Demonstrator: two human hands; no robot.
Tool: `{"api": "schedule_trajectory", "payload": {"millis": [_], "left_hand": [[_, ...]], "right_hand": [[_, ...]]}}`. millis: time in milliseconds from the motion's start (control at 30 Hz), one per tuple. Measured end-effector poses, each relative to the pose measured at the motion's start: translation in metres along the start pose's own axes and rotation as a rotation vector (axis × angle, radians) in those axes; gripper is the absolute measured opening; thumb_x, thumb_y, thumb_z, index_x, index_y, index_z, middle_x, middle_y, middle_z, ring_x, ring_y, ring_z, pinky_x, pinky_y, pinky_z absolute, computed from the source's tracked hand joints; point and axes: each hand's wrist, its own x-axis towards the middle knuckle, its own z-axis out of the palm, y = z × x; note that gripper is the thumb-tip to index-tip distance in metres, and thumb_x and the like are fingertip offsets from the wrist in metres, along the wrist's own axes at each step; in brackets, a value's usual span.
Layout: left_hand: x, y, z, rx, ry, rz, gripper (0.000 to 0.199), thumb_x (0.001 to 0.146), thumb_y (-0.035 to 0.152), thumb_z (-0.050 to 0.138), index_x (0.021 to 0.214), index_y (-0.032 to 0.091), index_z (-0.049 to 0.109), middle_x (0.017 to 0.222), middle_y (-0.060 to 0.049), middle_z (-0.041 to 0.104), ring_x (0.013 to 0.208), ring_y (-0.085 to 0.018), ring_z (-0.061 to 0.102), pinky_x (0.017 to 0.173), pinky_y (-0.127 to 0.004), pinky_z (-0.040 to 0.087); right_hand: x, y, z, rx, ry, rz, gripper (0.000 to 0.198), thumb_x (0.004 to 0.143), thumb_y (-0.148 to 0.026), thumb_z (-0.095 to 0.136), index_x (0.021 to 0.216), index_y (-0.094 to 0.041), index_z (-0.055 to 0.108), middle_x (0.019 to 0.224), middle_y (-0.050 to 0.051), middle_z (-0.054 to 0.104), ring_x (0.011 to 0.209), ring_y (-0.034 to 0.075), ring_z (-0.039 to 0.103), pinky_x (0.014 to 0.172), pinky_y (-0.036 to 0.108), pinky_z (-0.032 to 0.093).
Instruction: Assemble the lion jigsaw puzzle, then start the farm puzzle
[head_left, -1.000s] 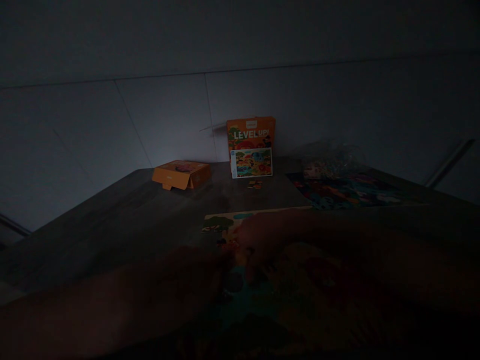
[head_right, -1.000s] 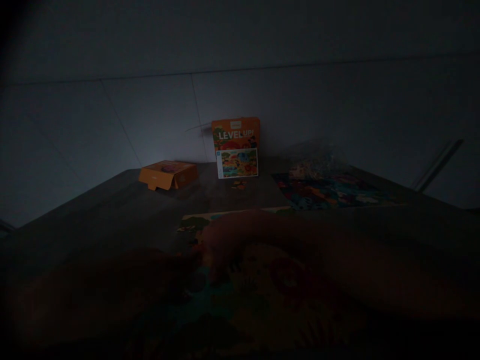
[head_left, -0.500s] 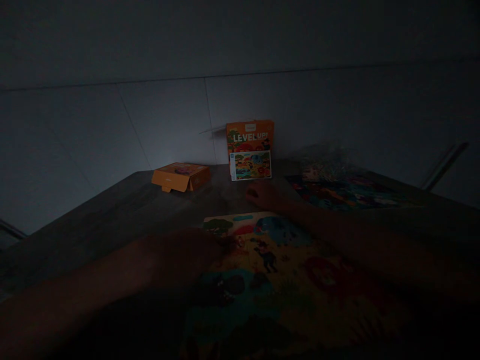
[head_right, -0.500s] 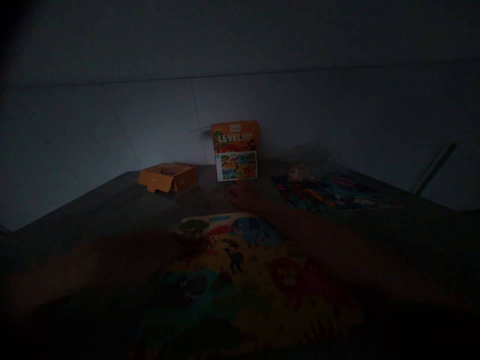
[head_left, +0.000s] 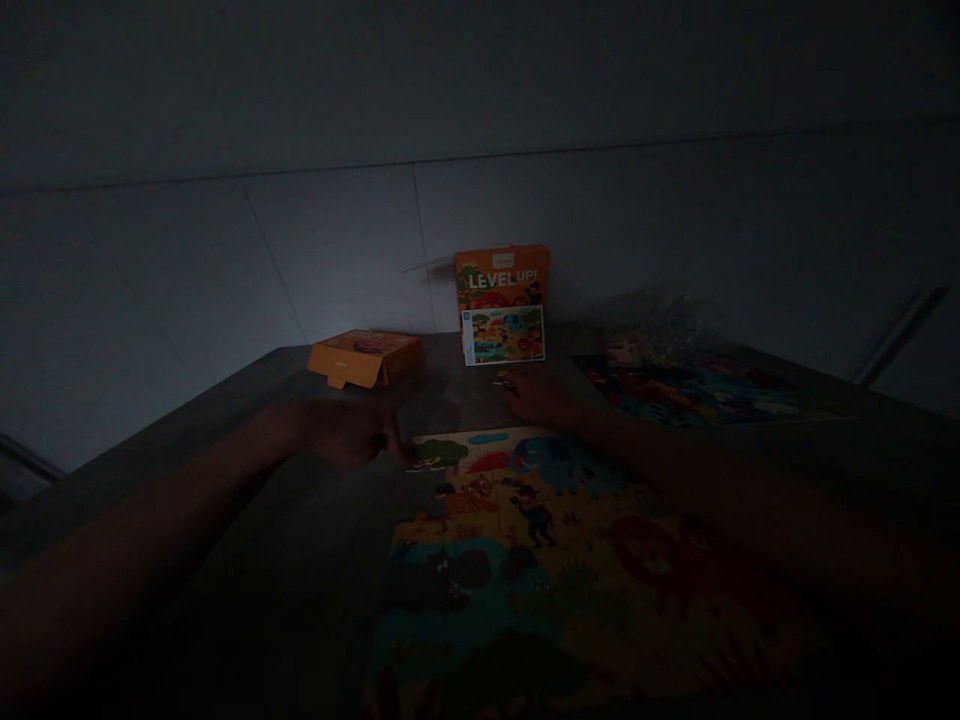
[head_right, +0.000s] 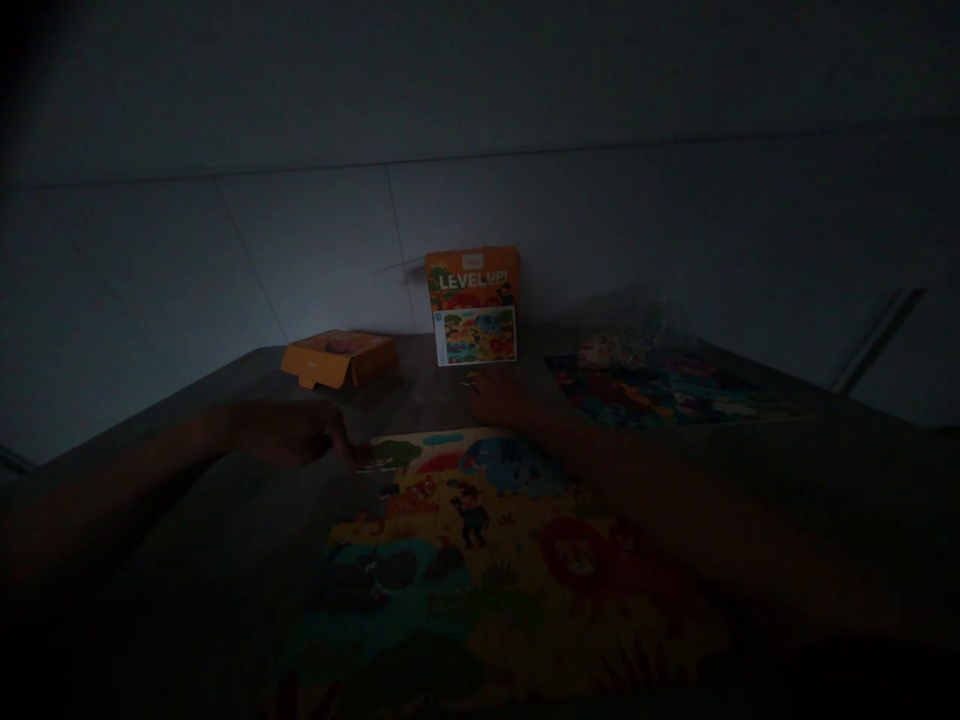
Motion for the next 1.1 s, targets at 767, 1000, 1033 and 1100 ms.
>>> {"api": "schedule_trajectory", "payload": {"millis": [767,1000,1033,1100], "left_hand": [[0.018,0.03,0.002,0.12,0.07,-0.068,0.017,0.084,0.015,0.066,0.071,0.016,0.077,0.062,-0.002,0.071,0.052,-0.01,0.058,0.05,-0.02,0.033],[0.018,0.032,0.003,0.224,0.062,-0.018,0.016,0.08,0.008,0.065,0.069,0.016,0.073,0.064,-0.002,0.071,0.052,-0.011,0.059,0.05,-0.022,0.034],[0.018,0.032,0.003,0.232,0.06,-0.014,0.015,0.079,0.007,0.065,0.069,0.016,0.073,0.064,-0.002,0.071,0.052,-0.011,0.059,0.05,-0.021,0.033],[0.018,0.03,0.003,0.246,0.062,-0.003,0.015,0.078,0.007,0.065,0.068,0.016,0.073,0.064,-0.003,0.071,0.052,-0.011,0.059,0.049,-0.021,0.032]], "right_hand": [[0.007,0.011,-0.001,0.029,0.014,-0.118,0.031,0.092,-0.033,0.054,0.116,-0.017,0.065,0.119,0.012,0.067,0.107,0.025,0.061,0.092,0.033,0.044],[0.011,0.016,-0.002,0.038,0.014,-0.107,0.032,0.093,-0.027,0.051,0.12,-0.019,0.067,0.125,0.009,0.066,0.119,0.026,0.055,0.102,0.035,0.039],[0.011,0.017,-0.001,0.042,0.013,-0.11,0.034,0.093,-0.028,0.051,0.122,-0.02,0.066,0.128,0.009,0.064,0.121,0.026,0.054,0.104,0.035,0.038],[0.011,0.018,0.002,0.051,0.007,-0.124,0.035,0.094,-0.029,0.051,0.126,-0.021,0.063,0.132,0.007,0.062,0.122,0.024,0.053,0.104,0.034,0.038]]}}
